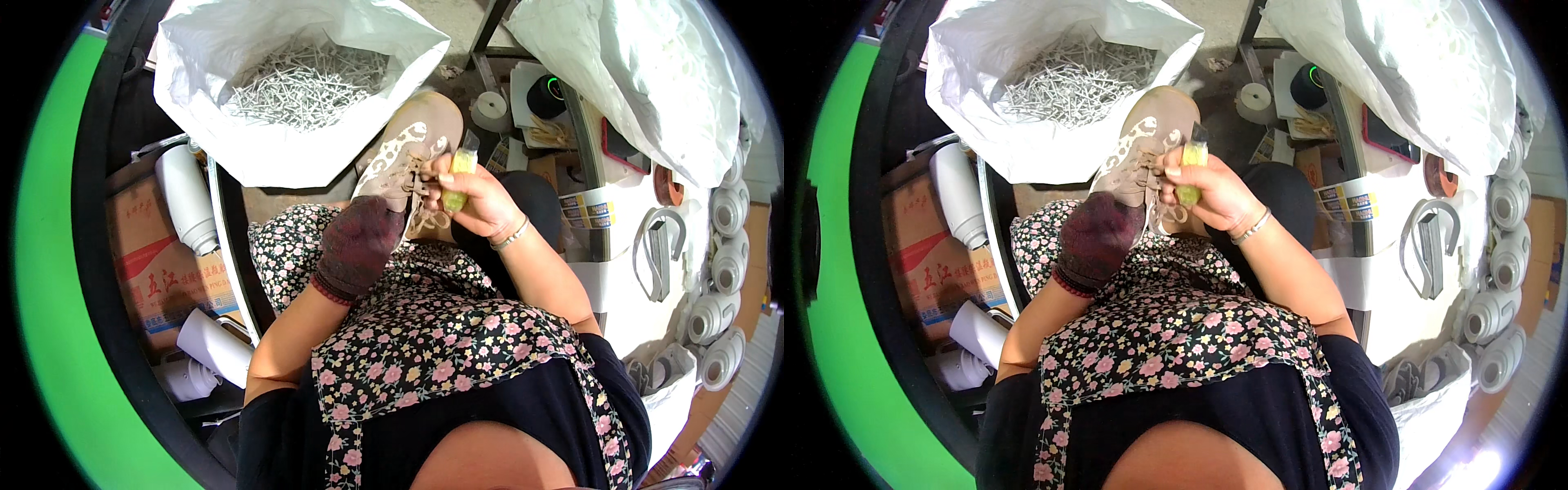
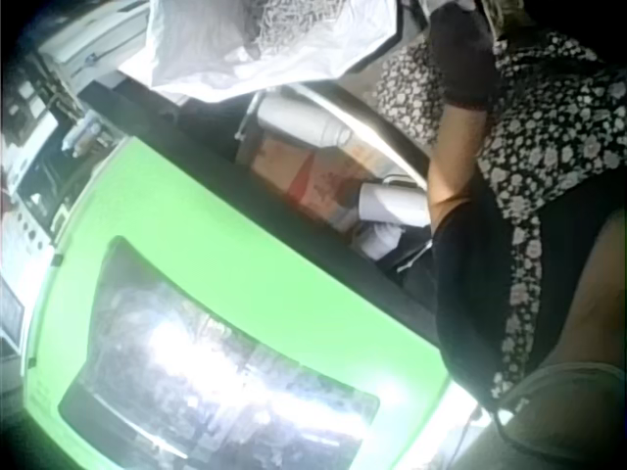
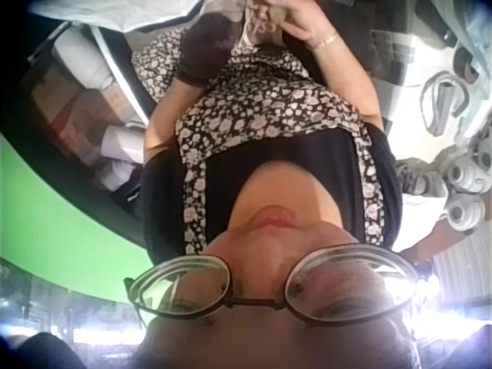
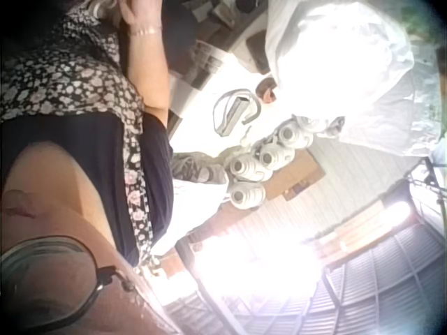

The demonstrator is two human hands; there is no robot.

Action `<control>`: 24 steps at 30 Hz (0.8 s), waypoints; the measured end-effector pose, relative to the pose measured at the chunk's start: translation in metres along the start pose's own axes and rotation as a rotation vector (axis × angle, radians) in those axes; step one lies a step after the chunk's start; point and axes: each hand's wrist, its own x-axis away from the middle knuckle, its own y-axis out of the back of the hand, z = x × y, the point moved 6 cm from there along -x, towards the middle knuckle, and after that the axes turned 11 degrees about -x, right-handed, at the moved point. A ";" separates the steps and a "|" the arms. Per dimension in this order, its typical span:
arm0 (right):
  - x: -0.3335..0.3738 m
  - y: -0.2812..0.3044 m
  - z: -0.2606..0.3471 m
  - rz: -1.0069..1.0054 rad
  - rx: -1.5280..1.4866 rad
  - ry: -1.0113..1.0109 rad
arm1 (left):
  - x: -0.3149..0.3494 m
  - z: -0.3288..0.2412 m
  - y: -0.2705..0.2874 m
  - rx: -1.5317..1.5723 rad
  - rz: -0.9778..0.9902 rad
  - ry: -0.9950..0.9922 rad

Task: The person laces a shoe by threading a shoelace through the eyelets by hand, occasionally using a small tool to assist with threading.

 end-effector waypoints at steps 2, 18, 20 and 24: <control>-0.002 -0.005 0.003 -0.035 0.171 0.012 | 0.014 0.018 -0.022 0.310 0.040 0.297; 0.013 -0.013 -0.008 -0.067 1.202 0.285 | 0.016 0.018 -0.044 1.755 0.060 0.992; 0.017 -0.005 -0.022 -0.004 0.730 0.027 | 0.021 0.028 -0.051 1.731 0.064 1.001; 0.037 0.006 -0.013 -0.063 0.128 -0.039 | 0.025 0.043 -0.053 1.829 0.010 0.973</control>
